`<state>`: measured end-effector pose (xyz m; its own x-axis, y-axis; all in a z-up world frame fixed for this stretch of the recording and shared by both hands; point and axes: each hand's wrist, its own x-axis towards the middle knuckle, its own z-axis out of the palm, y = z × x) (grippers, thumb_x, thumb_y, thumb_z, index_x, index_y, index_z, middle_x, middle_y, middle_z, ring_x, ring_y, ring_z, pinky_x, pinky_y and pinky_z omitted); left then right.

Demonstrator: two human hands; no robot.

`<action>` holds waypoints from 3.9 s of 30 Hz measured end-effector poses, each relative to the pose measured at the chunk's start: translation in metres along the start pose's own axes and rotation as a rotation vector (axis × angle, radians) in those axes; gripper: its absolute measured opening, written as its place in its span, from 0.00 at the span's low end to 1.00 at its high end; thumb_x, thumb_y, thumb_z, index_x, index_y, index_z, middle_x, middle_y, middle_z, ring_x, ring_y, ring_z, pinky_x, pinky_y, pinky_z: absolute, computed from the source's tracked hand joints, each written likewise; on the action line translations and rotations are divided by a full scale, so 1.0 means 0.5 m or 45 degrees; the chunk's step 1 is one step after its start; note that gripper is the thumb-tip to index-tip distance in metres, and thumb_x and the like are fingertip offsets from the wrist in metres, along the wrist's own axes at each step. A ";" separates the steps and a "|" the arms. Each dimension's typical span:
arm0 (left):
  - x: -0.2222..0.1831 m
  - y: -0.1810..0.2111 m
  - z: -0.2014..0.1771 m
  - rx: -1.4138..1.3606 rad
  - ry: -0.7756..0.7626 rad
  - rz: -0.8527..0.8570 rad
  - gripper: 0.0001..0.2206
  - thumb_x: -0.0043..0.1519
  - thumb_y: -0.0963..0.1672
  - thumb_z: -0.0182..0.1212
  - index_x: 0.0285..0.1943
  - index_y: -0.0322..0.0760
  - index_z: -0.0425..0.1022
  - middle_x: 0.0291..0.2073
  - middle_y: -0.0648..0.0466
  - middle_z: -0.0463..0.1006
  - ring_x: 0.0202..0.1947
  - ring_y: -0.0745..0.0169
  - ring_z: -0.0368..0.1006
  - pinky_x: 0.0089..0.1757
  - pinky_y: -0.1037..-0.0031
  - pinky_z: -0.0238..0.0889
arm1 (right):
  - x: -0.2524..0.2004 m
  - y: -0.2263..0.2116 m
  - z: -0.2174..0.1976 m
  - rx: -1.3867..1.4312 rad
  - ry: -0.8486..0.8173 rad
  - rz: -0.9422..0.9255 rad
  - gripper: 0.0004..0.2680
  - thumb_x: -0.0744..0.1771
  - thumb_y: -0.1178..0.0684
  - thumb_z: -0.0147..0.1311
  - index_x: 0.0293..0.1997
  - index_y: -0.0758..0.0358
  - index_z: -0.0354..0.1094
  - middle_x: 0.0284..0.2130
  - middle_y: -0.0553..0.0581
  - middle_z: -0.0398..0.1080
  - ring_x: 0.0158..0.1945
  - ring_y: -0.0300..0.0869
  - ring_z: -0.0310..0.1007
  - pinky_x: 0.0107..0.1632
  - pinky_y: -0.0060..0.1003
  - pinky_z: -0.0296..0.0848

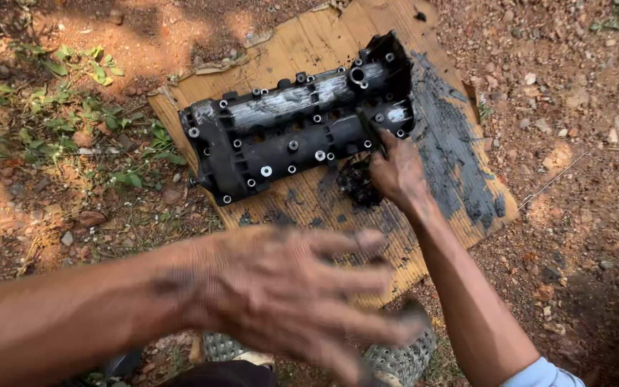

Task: The person cleans a black engine component by hand, using a small tool to scrape away buildup and wiping the surface with a cloth.

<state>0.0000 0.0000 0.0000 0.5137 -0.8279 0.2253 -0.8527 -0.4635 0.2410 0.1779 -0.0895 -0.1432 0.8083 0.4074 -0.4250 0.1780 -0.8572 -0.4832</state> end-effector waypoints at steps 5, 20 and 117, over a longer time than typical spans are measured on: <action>-0.204 -0.267 0.035 -0.171 -0.556 -1.020 0.25 0.68 0.52 0.57 0.71 0.43 0.56 0.62 0.46 0.69 0.64 0.52 0.66 0.70 0.46 0.48 | 0.011 0.020 0.023 0.262 0.147 -0.240 0.19 0.66 0.62 0.48 0.68 0.66 0.63 0.37 0.66 0.77 0.28 0.44 0.68 0.29 0.40 0.66; -0.164 -0.549 0.138 -0.511 -0.716 -1.794 0.73 0.32 0.62 0.82 0.80 0.52 0.24 0.74 0.38 0.42 0.72 0.27 0.39 0.62 0.32 0.42 | -0.056 -0.116 -0.023 0.284 -0.115 0.252 0.22 0.66 0.65 0.40 0.70 0.60 0.55 0.29 0.55 0.71 0.15 0.33 0.53 0.16 0.28 0.56; -0.164 -0.545 0.135 -0.259 -0.822 -1.585 0.72 0.31 0.67 0.77 0.77 0.30 0.38 0.67 0.39 0.68 0.65 0.38 0.67 0.62 0.53 0.61 | -0.127 -0.015 0.022 0.869 -0.115 0.241 0.17 0.71 0.51 0.40 0.68 0.64 0.58 0.35 0.53 0.66 0.37 0.37 0.64 0.40 0.38 0.70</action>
<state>0.1840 0.1728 -0.1481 0.7278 0.0595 -0.6832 0.1752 -0.9793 0.1013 0.1193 -0.1056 -0.1211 0.7358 0.3211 -0.5962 -0.3756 -0.5390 -0.7539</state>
